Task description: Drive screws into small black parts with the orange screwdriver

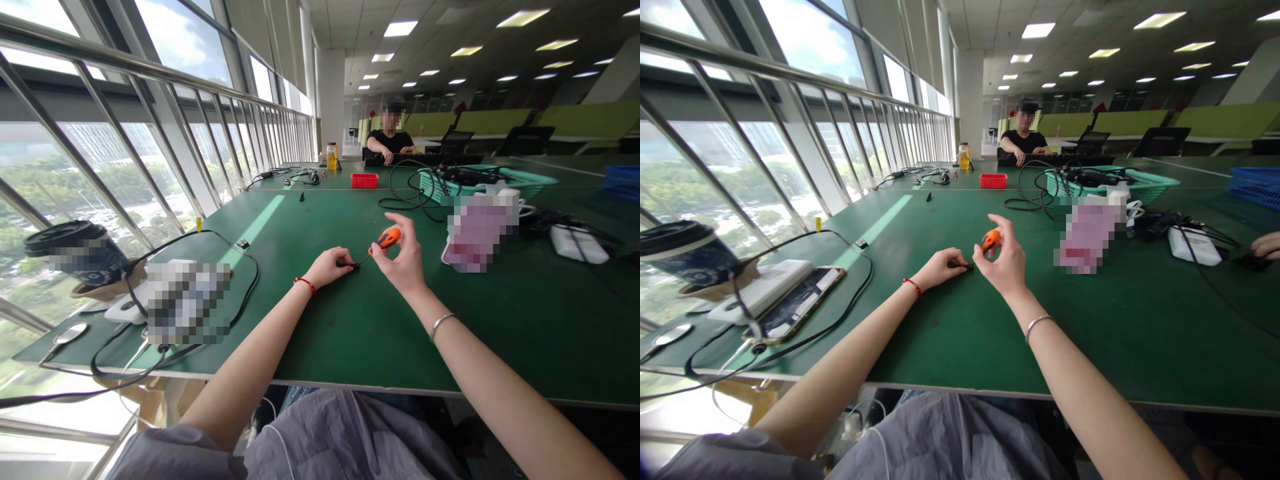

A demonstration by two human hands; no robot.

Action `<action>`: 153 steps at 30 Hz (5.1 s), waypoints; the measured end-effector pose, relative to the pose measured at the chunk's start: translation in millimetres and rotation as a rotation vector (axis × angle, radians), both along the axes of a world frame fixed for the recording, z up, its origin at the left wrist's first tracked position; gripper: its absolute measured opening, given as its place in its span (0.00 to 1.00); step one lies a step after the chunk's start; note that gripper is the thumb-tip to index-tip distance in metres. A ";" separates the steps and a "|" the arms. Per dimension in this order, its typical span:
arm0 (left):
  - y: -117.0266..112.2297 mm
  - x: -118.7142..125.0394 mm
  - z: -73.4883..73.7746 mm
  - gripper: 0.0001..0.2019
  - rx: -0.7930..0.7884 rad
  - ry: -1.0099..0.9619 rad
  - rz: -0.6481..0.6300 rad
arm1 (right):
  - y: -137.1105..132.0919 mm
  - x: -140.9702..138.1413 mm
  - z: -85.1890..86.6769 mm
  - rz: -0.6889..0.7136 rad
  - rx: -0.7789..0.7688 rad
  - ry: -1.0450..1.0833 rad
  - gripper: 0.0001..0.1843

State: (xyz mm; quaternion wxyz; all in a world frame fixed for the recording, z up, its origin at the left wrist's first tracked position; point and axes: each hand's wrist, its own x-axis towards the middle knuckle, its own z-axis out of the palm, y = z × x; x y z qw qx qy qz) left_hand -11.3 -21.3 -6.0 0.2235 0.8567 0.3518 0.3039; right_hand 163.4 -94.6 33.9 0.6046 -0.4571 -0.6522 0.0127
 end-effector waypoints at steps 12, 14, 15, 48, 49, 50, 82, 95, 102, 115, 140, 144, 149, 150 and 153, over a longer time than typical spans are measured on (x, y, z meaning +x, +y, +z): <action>1.0 -0.2 -1.3 0.02 -0.002 0.000 0.001 | -2.4 0.8 1.2 -0.045 -0.059 -0.037 0.11; 1.8 -0.4 -2.4 0.02 0.002 0.002 0.001 | -0.5 1.5 0.2 -0.028 -0.014 -0.018 0.17; 1.9 -0.4 -2.6 0.02 0.004 0.003 -0.001 | 0.4 1.8 -0.3 -0.024 0.005 -0.008 0.22; 2.1 -0.2 -2.4 0.01 -0.002 0.007 0.013 | 4.0 0.8 -1.9 -0.064 0.025 -0.007 0.27; 2.0 -0.1 -2.4 0.01 -0.004 0.002 0.010 | 4.2 1.3 -1.8 -0.081 0.028 -0.004 0.29; 1.7 0.1 -2.2 0.02 -0.005 -0.002 0.006 | 4.0 1.7 -1.4 -0.103 0.017 0.005 0.29; 1.2 -0.6 -1.0 0.02 -0.034 -0.013 -0.001 | 0.6 0.1 0.2 -0.141 -0.074 0.008 0.16; 0.5 0.1 -0.8 0.02 -0.059 -0.023 0.007 | -1.5 0.8 0.2 -0.052 -0.123 -0.055 0.10; 2.5 -0.1 -2.1 0.03 -0.059 -0.022 0.018 | -0.7 0.5 -2.2 0.007 -0.061 -0.118 0.11; 2.8 -0.5 -2.8 0.02 -0.069 -0.035 0.010 | -3.2 -1.7 0.1 -0.029 -0.020 -0.095 0.11; -0.8 -0.3 -0.4 0.01 -0.023 -0.005 0.009 | -1.9 0.7 -1.4 -0.046 -0.046 -0.062 0.11; -0.4 -0.2 -0.6 0.01 -0.010 -0.004 0.006 | -1.3 0.7 -1.4 -0.042 -0.070 -0.063 0.11; -0.4 -0.3 -1.2 0.02 -0.004 -0.007 0.001 | -0.5 0.4 -0.3 -0.056 -0.142 0.012 0.06; -0.2 -0.2 -1.5 0.02 -0.004 -0.007 0.002 | -0.2 0.5 -0.4 -0.062 -0.143 0.029 0.06; 0.7 0.1 -2.3 0.02 -0.007 -0.009 0.011 | 1.9 1.5 -2.0 -0.046 -0.099 0.045 0.16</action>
